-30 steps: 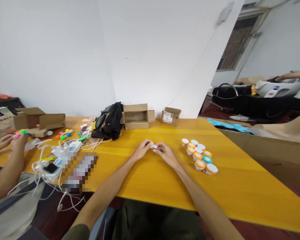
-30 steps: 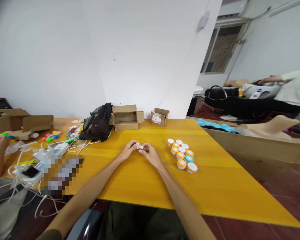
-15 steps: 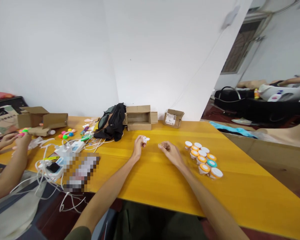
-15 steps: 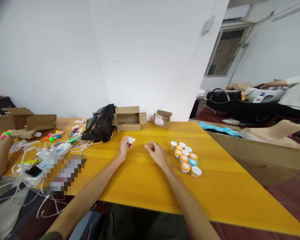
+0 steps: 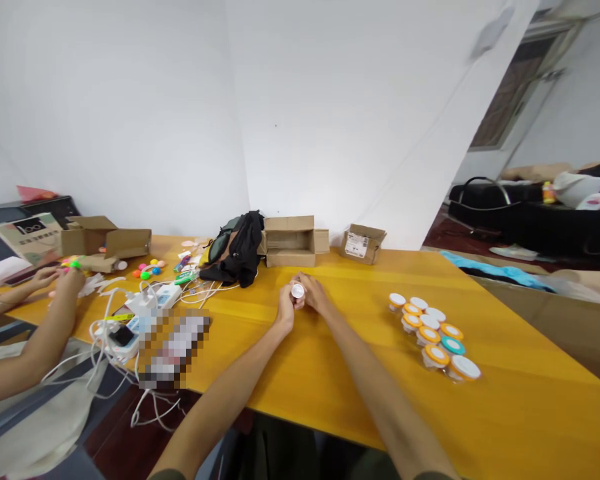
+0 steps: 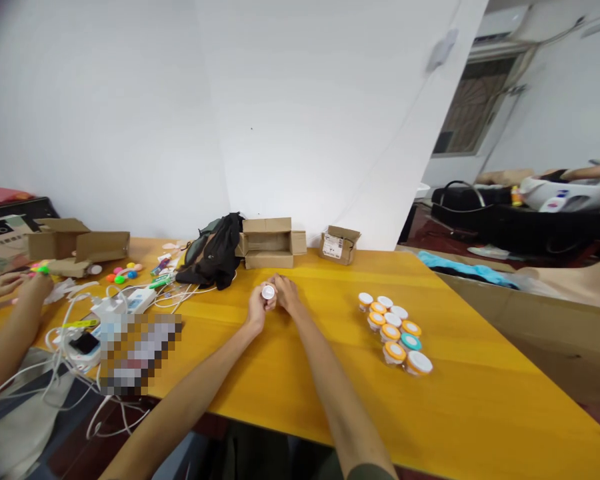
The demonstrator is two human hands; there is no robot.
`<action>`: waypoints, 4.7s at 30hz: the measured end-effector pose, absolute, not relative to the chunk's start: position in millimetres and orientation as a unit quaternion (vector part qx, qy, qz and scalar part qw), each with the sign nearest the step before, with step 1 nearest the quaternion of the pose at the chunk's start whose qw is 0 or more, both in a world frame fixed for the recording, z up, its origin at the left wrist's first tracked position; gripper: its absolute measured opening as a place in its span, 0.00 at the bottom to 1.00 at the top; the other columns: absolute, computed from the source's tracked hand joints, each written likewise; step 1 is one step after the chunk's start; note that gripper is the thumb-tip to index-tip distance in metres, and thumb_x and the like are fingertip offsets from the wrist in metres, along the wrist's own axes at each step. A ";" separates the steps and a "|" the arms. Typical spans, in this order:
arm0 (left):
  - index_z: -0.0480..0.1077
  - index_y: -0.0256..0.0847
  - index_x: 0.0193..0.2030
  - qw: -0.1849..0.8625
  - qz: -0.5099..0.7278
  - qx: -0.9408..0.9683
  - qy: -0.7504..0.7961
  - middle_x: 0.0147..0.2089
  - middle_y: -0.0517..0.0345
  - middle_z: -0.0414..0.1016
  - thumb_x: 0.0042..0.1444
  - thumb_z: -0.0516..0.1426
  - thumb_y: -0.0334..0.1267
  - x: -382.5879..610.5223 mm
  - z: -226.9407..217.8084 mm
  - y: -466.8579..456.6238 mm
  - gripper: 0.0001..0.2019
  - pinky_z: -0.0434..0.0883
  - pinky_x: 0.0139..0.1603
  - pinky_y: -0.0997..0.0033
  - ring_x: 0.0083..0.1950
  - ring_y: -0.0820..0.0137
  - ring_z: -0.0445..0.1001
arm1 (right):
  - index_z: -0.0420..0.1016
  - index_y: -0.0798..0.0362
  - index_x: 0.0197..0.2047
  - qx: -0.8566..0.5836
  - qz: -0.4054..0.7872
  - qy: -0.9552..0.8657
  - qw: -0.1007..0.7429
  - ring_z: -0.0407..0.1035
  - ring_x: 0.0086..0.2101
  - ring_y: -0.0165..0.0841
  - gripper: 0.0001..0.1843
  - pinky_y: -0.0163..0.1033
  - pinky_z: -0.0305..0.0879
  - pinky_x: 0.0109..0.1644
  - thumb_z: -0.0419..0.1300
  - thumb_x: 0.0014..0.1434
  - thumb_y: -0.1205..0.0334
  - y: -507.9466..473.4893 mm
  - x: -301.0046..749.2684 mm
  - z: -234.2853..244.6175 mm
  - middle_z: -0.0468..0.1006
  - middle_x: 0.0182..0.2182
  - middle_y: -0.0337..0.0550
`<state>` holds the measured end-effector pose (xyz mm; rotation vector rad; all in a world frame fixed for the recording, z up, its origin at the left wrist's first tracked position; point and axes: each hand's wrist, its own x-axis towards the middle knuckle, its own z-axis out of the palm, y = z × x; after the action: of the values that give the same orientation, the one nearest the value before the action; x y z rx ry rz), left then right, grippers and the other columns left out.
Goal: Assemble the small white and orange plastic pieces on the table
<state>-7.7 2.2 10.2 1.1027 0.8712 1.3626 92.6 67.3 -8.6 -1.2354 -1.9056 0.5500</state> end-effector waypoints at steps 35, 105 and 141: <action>0.74 0.41 0.37 0.338 0.468 0.742 0.342 0.40 0.56 0.74 0.53 0.61 0.37 -6.7 10.9 -12.4 0.05 0.68 0.49 0.67 0.43 0.67 0.72 | 0.70 0.49 0.33 -0.436 0.394 -0.585 0.560 0.77 0.32 0.38 0.15 0.44 0.74 0.39 0.67 0.46 0.50 -23.2 143.7 -19.6 0.81 0.30 0.42; 0.78 0.40 0.34 0.474 0.480 0.643 0.363 0.37 0.54 0.80 0.45 0.67 0.40 -14.8 -0.7 7.7 0.09 0.72 0.49 0.63 0.40 0.65 0.77 | 0.76 0.46 0.35 -0.498 0.184 -0.658 0.534 0.72 0.42 0.45 0.08 0.51 0.65 0.53 0.62 0.52 0.54 -21.3 163.8 -13.4 0.80 0.38 0.47; 0.78 0.39 0.31 0.582 0.498 0.555 0.323 0.32 0.56 0.82 0.32 0.73 0.45 -4.7 15.7 -13.5 0.19 0.74 0.49 0.62 0.36 0.67 0.79 | 0.65 0.46 0.26 -0.463 0.276 -0.685 0.490 0.68 0.29 0.38 0.22 0.41 0.64 0.37 0.45 0.63 0.41 -33.9 146.1 -4.4 0.75 0.26 0.41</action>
<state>-4.7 -13.5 15.7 1.2970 0.7552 1.1635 146.1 -33.9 -4.4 -1.1251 -1.6636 0.6703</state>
